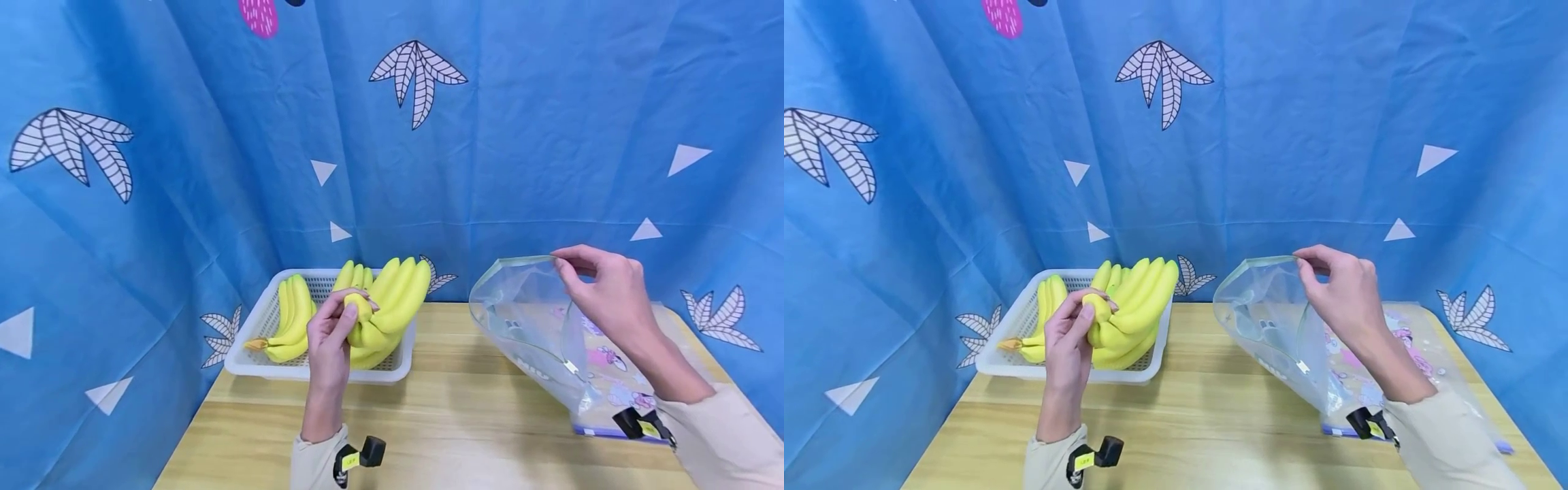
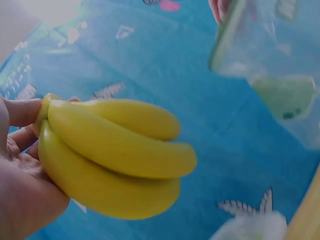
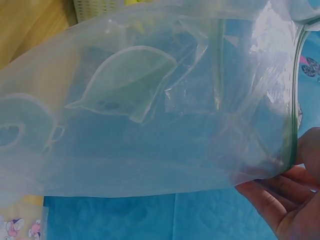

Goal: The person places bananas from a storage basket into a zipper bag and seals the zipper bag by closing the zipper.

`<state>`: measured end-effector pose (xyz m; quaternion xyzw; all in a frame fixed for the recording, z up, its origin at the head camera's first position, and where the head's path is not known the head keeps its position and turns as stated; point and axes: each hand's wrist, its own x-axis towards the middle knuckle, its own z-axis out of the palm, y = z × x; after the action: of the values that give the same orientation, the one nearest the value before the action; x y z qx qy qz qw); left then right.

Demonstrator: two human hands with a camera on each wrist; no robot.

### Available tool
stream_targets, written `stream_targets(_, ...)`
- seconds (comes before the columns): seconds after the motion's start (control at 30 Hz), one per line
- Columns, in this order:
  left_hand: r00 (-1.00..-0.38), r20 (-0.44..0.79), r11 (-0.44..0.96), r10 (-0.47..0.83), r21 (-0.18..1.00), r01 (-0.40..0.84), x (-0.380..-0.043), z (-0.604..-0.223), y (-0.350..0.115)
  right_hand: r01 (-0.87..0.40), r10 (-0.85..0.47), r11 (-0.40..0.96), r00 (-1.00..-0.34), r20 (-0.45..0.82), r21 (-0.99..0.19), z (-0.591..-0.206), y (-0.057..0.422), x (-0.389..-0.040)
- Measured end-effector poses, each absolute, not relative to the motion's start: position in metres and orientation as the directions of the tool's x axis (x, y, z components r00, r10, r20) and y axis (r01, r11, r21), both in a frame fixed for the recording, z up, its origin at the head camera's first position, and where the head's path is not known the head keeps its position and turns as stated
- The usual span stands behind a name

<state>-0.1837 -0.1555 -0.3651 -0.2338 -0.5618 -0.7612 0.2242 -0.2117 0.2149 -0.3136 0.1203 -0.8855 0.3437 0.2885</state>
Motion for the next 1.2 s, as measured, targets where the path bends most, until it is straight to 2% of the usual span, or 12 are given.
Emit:
stream_targets(0.17,-0.78,0.626,-0.46,-0.016,0.688,0.561,-0.168,-0.352,-0.152,-0.438,-0.033,0.734,-0.786,0.617,-0.519,-0.315,0.214,-0.21)
stream_targets(0.33,-0.826,0.553,-0.703,0.11,0.63,0.329,-0.156,-0.344,-0.145,-0.458,-0.049,0.728,-0.777,0.628,-0.51,-0.317,0.208,-0.209)
stream_targets(0.53,-0.833,0.49,-0.808,0.258,0.582,0.092,-0.155,-0.345,-0.124,-0.472,-0.071,0.732,-0.77,0.635,-0.491,-0.321,0.203,-0.202)
stream_targets(0.67,-0.855,0.417,-0.792,0.307,0.611,0.014,-0.157,-0.349,-0.11,-0.498,-0.086,0.721,-0.754,0.651,-0.482,-0.322,0.199,-0.198)
stream_targets(0.87,-0.914,0.289,-0.66,0.287,0.751,0.03,-0.159,-0.358,-0.089,-0.56,-0.131,0.681,-0.727,0.674,-0.472,-0.326,0.193,-0.191)
stream_targets(1.07,-0.929,0.268,-0.582,0.254,0.81,0.075,-0.157,-0.365,-0.071,-0.61,-0.183,0.632,-0.717,0.673,-0.478,-0.333,0.186,-0.186)
stream_targets(1.2,-0.925,0.261,-0.557,0.276,0.828,0.067,-0.157,-0.369,-0.058,-0.617,-0.194,0.635,-0.71,0.677,-0.466,-0.341,0.183,-0.182)
